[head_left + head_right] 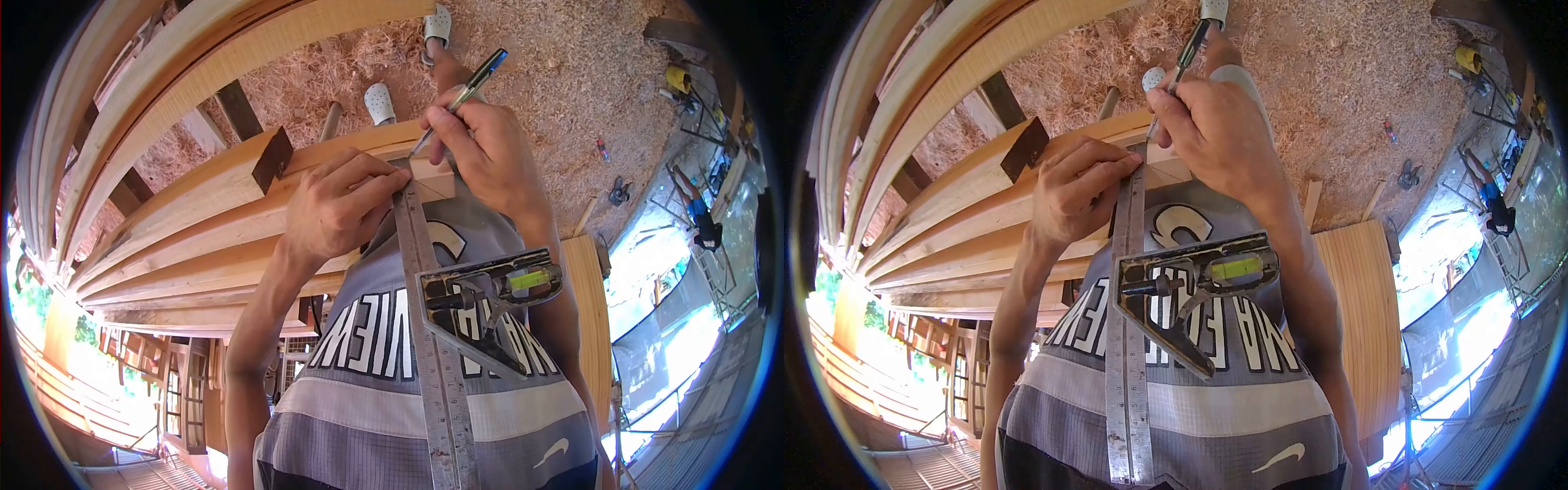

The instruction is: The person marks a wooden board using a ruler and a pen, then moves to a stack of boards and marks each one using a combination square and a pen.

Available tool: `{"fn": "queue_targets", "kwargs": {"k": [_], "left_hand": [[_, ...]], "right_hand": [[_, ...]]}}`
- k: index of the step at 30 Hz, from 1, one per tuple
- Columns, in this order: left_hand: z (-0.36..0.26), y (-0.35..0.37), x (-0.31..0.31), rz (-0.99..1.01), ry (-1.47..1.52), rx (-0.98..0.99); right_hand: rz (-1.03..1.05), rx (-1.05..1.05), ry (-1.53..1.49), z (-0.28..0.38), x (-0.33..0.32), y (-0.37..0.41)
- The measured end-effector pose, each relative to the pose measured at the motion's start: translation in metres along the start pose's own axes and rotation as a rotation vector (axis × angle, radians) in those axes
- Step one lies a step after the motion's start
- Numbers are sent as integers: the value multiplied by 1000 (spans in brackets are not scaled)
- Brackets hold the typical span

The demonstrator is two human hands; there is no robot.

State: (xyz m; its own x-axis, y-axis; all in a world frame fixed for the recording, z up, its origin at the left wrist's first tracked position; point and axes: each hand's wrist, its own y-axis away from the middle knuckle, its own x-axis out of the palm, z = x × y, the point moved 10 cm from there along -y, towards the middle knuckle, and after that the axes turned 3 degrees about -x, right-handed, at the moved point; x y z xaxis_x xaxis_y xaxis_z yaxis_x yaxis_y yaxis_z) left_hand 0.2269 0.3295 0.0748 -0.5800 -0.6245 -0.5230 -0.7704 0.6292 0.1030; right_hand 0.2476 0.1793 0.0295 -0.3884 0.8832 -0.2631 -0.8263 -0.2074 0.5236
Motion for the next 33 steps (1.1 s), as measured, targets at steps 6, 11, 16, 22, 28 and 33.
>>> {"fn": "queue_targets", "kwargs": {"k": [6,11,16,22,28,33], "left_hand": [[0,-1,0,-1,-4,6],[0,-1,-1,-8,1,10],[0,-1,-1,-10,0,1],[-1,-2,-2,-21,-9,8],[-1,-3,-2,-22,-8,6],[0,-3,-3,-30,-9,12]], "right_hand": [[23,-33,49,7,0,0],[70,61,-358,10,-11,6],[-30,-24,-294,12,-23,1],[22,-24,-36,-3,-4,-4],[21,-47,26,2,-1,1],[177,179,-604,3,-2,17]]}}
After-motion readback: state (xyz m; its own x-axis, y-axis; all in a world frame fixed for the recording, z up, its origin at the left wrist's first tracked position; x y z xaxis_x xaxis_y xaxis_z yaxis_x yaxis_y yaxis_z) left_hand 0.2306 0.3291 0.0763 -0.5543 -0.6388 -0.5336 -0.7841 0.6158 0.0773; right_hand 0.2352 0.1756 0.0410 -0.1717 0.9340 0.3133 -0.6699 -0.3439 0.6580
